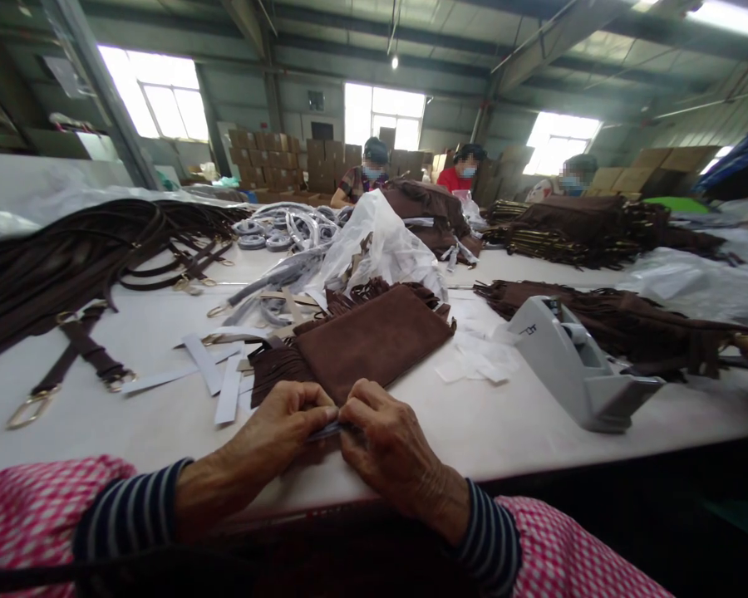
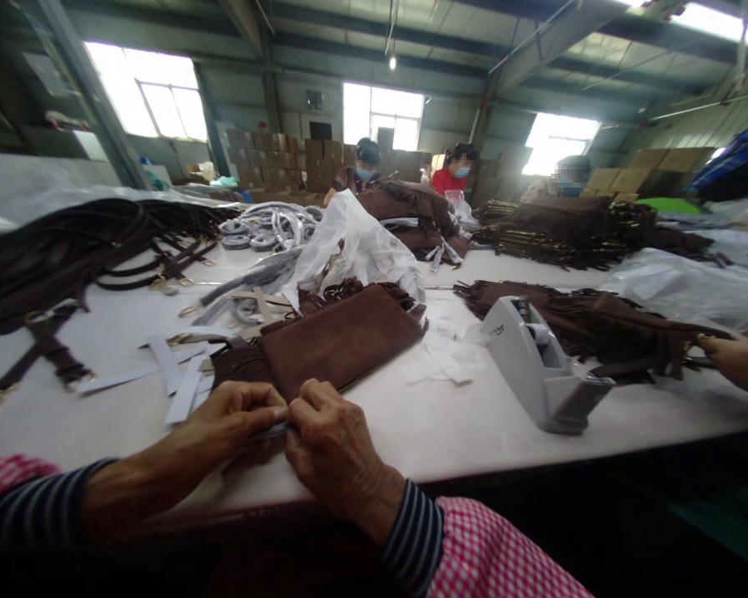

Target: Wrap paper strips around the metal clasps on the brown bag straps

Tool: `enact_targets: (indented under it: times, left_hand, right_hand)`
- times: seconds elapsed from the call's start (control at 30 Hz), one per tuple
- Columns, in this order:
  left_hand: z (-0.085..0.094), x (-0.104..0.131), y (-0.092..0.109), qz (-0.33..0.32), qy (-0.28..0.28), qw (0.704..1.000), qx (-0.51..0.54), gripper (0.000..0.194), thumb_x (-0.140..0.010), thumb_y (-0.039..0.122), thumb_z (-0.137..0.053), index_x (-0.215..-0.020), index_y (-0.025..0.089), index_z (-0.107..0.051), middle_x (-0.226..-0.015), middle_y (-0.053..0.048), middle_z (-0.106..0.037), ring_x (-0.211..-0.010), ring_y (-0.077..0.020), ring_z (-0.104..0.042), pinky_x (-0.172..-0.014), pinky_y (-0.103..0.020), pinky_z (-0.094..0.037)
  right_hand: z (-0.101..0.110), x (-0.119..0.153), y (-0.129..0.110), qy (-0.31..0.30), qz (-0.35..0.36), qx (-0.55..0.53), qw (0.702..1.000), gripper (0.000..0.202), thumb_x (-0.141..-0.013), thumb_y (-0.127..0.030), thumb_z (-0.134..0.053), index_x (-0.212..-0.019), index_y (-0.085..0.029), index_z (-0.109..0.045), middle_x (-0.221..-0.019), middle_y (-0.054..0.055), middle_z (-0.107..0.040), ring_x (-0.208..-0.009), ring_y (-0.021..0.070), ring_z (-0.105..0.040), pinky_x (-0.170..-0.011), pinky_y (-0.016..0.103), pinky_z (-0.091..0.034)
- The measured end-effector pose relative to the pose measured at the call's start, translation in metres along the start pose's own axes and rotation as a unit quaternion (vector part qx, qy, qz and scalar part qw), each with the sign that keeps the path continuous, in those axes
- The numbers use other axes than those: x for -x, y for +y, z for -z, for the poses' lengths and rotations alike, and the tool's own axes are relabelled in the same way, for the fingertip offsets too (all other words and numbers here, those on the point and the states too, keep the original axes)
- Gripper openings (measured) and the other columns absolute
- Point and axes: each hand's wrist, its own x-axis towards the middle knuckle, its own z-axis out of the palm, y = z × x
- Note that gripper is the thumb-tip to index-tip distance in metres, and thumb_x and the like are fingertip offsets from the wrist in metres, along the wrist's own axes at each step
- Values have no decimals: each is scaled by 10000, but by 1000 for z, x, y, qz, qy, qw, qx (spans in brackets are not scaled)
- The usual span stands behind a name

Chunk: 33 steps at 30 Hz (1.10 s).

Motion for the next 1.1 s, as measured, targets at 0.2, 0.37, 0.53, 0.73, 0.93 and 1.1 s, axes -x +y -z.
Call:
enact_targets:
  times: [0.2,0.37,0.53,0.73,0.93,1.1]
  left_hand:
    - [5,11,-1,-123,-21,984,-131,346,-896,474,-582,-796,155,-669,-663,5,-607,-614,-130,-523,-555,-234,-380]
    - [15,16,0,-230,-62,920,-311,274,-986,340,-471,-867,186,-665,-771,4,-664,-705,-140,-582,-658,-243,-410]
    - [22,17,5,-319,-116,816,-469,315,-844,13,-368,-890,198,-619,-865,-15,-678,-703,-140,-590,-634,-242,-397]
    - [22,20,3,-402,-81,745,-527,295,-852,13,-390,-946,198,-600,-813,-21,-655,-644,-159,-580,-575,-251,-399]
    - [28,42,-13,-385,-39,803,-454,266,-971,145,-365,-805,195,-567,-703,22,-563,-553,-105,-494,-541,-225,-341]
    - [49,45,10,-148,-58,928,-337,388,-924,529,-549,-732,199,-615,-680,22,-619,-651,-141,-554,-600,-228,-381]
  right_hand:
    - [6,0,7,-11,-66,-103,992,128,-772,-83,-755,-816,-171,-673,-862,2,-585,-767,134,-574,-678,236,-434]
    - [8,2,10,6,-83,-104,991,92,-796,-113,-769,-824,-173,-705,-839,-4,-626,-743,128,-602,-694,239,-432]
    - [12,-1,10,-11,-58,-91,994,245,-810,-45,-699,-1013,-180,-685,-844,-12,-603,-744,124,-586,-681,225,-419]
    - [8,2,10,-18,-16,-42,999,77,-881,-113,-637,-866,-174,-680,-863,5,-557,-721,112,-558,-651,210,-411]
    - [0,11,8,9,41,40,998,209,-917,-40,-486,-799,-163,-607,-873,48,-582,-771,143,-549,-689,235,-423]
    - [1,12,6,9,62,51,997,217,-921,-42,-462,-798,-179,-577,-871,53,-586,-791,160,-540,-702,255,-431]
